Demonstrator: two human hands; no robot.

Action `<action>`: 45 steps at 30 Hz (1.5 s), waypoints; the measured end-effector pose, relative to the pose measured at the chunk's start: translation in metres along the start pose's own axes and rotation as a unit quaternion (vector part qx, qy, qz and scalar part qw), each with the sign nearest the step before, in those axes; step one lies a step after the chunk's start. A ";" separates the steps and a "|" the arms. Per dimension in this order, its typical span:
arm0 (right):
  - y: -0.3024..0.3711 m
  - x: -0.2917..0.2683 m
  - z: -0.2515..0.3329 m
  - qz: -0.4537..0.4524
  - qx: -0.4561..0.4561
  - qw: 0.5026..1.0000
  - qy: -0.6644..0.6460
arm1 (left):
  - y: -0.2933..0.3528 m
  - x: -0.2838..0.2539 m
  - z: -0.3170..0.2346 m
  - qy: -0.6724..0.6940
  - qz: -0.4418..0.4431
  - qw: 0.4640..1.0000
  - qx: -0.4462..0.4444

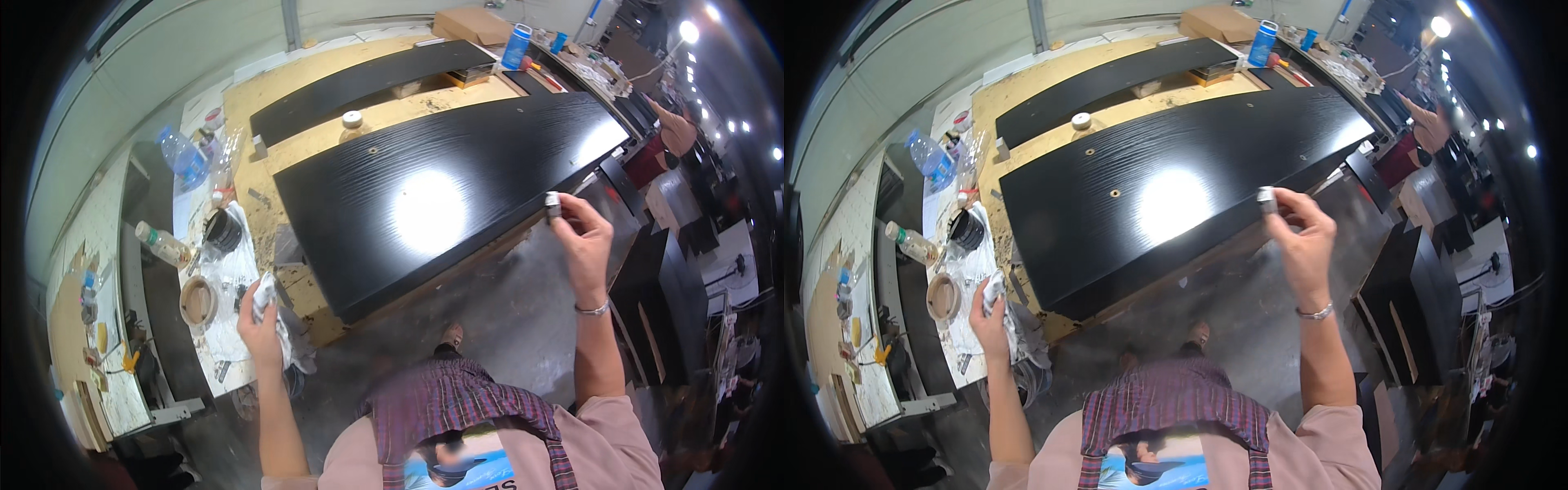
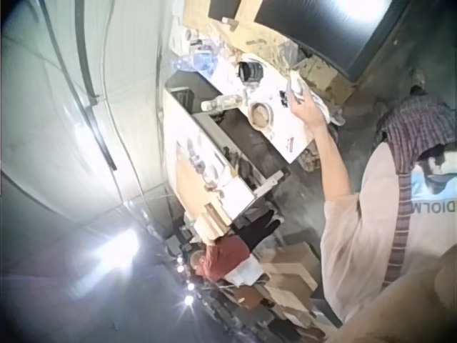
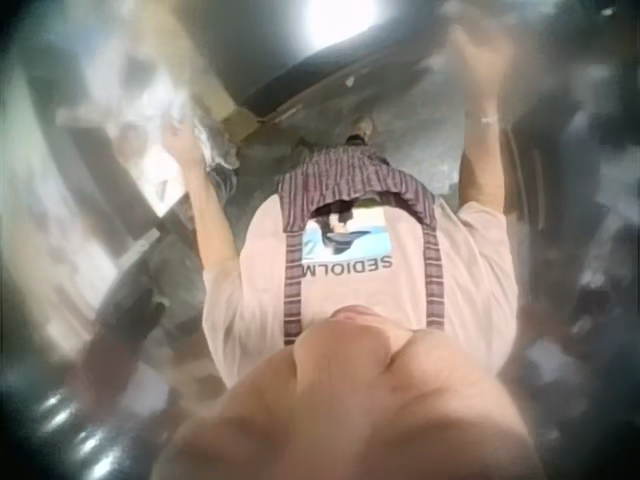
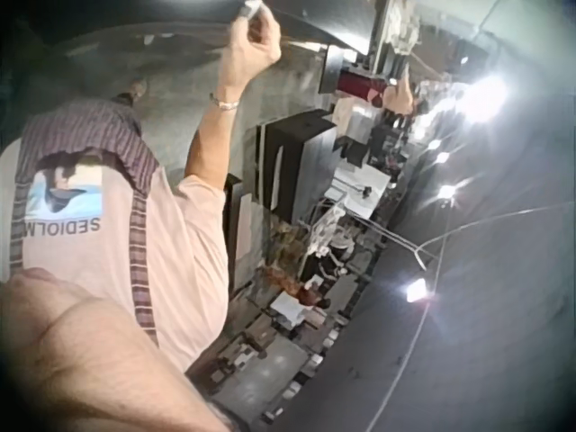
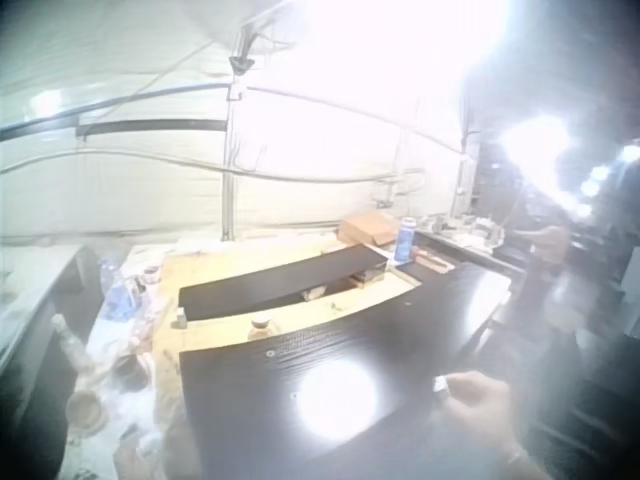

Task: The person wipes a long black wood panel with a white cloth, then applies a liquid from a bottle onto the cloth and continues wiping. The person also uses a small rectangular block to rub the panel surface and repeatedly wipes it down with the cloth.

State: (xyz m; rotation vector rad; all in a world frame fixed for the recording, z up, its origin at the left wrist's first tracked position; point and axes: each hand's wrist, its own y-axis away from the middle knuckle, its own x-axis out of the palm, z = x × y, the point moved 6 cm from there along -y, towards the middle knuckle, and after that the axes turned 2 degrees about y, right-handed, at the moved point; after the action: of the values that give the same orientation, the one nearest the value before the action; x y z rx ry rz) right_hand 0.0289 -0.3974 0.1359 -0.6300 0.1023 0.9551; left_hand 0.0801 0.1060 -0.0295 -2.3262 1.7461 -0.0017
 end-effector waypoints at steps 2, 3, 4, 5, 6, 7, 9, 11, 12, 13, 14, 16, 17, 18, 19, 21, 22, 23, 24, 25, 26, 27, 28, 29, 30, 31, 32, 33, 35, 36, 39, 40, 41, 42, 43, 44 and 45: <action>0.008 0.022 0.015 0.037 0.030 0.994 -0.101 | -0.026 0.015 0.023 -0.187 0.038 0.980 0.048; 0.012 0.031 0.023 0.057 0.033 0.989 -0.132 | -0.032 0.024 0.025 -0.294 0.081 0.949 0.074; 0.018 0.039 0.032 0.073 0.042 0.983 -0.161 | -0.032 0.025 0.020 -0.274 0.049 0.954 0.111; 0.023 0.050 0.039 0.110 0.042 0.974 -0.194 | -0.029 0.019 0.011 -0.260 0.010 0.954 0.147; 0.030 0.055 0.043 0.134 0.063 0.961 -0.232 | -0.019 0.031 -0.034 -0.157 0.015 0.980 0.118; 0.037 0.063 0.052 0.165 0.070 0.945 -0.274 | -0.007 0.036 -0.073 -0.065 0.020 0.991 0.115; 0.051 0.085 0.066 0.254 0.104 0.891 -0.362 | 0.024 0.044 -0.130 0.022 0.057 0.984 0.166; 0.063 0.100 0.080 0.307 0.136 0.854 -0.399 | 0.044 0.067 -0.172 0.012 0.134 0.954 0.267; 0.066 0.105 0.084 0.319 0.127 0.836 -0.428 | 0.049 0.082 -0.180 0.000 0.172 0.944 0.283; 0.070 0.111 0.090 0.333 0.116 0.815 -0.460 | 0.055 0.090 -0.187 -0.016 0.206 0.932 0.299; 0.073 0.116 0.095 0.349 0.125 0.806 -0.462 | 0.059 0.096 -0.187 -0.005 0.213 0.931 0.297; 0.078 0.124 0.103 0.387 0.090 0.804 -0.441 | 0.066 0.100 -0.185 -0.003 0.216 0.929 0.301; 0.082 0.132 0.102 0.398 0.083 0.798 -0.445 | 0.069 0.098 -0.182 0.002 0.210 0.928 0.306; 0.084 0.134 0.100 0.402 0.101 0.795 -0.443 | 0.071 0.095 -0.179 0.006 0.203 0.928 0.312; 0.088 0.143 0.101 0.416 0.118 0.784 -0.446 | 0.073 0.085 -0.175 0.000 0.186 0.931 0.314; 0.086 0.148 0.102 0.421 0.103 0.787 -0.439 | 0.077 0.080 -0.167 0.016 0.191 0.944 0.269; 0.087 0.152 0.100 0.416 0.123 0.784 -0.444 | 0.077 0.079 -0.167 0.014 0.191 0.946 0.262; 0.089 0.154 0.097 0.413 0.141 0.788 -0.435 | 0.075 0.080 -0.167 0.011 0.190 0.949 0.253; 0.089 0.155 0.098 0.422 0.114 0.806 -0.401 | 0.074 0.079 -0.166 0.015 0.179 0.948 0.262; 0.088 0.157 0.100 0.429 0.083 0.821 -0.367 | 0.073 0.076 -0.168 0.018 0.167 0.948 0.271; 0.089 0.159 0.102 0.423 0.103 0.817 -0.378 | 0.072 0.074 -0.171 0.019 0.167 0.950 0.265; 0.091 0.161 0.105 0.417 0.124 0.813 -0.387 | 0.071 0.072 -0.173 0.020 0.168 0.951 0.257; 0.093 0.164 0.109 0.412 0.135 0.807 -0.401 | 0.071 0.069 -0.174 0.030 0.169 0.951 0.258; 0.093 0.165 0.111 0.409 0.127 0.811 -0.399 | 0.072 0.069 -0.171 0.051 0.177 0.951 0.248; 0.095 0.168 0.111 0.434 0.105 0.802 -0.397 | 0.073 0.065 -0.169 0.056 0.172 0.953 0.241; 0.095 0.169 0.110 0.454 0.083 0.796 -0.392 | 0.074 0.064 -0.166 0.066 0.172 0.954 0.235; 0.095 0.173 0.112 0.455 0.076 0.801 -0.381 | 0.073 0.059 -0.165 0.054 0.161 0.957 0.237; 0.096 0.177 0.115 0.456 0.068 0.807 -0.369 | 0.073 0.054 -0.163 0.041 0.149 0.959 0.237; 0.092 0.176 0.116 0.443 0.046 0.831 -0.333 | 0.069 0.044 -0.159 0.009 0.126 0.963 0.237; 0.090 0.176 0.117 0.433 0.032 0.845 -0.312 | 0.065 0.033 -0.151 -0.010 0.079 0.972 0.219; 0.083 0.166 0.121 0.400 -0.015 0.881 -0.254 | 0.048 -0.012 -0.094 -0.132 -0.068 0.976 0.159; 0.082 0.160 0.119 0.400 -0.039 0.885 -0.234 | 0.040 -0.030 -0.058 -0.176 -0.093 0.973 0.116; 0.082 0.157 0.120 0.400 -0.062 0.889 -0.216 | 0.034 -0.049 -0.020 -0.221 -0.119 0.965 0.072; 0.082 0.154 0.119 0.384 -0.029 0.900 -0.205 | 0.032 -0.064 0.015 -0.273 -0.122 0.953 0.051; 0.082 0.153 0.116 0.391 -0.030 0.900 -0.191 | 0.033 -0.076 0.047 -0.321 -0.121 0.939 0.033; 0.080 0.150 0.110 0.393 -0.026 0.903 -0.173 | 0.031 -0.083 0.071 -0.368 -0.106 0.924 0.014; 0.080 0.142 0.103 0.385 -0.021 0.910 -0.150 | 0.031 -0.087 0.094 -0.411 -0.085 0.908 0.003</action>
State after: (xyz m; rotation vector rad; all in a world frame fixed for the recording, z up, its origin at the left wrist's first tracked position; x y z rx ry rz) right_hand 0.0297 -0.2048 0.1338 -0.4721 0.0553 1.8156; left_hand 0.0390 0.1971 -0.1144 -1.9959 1.1029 0.8131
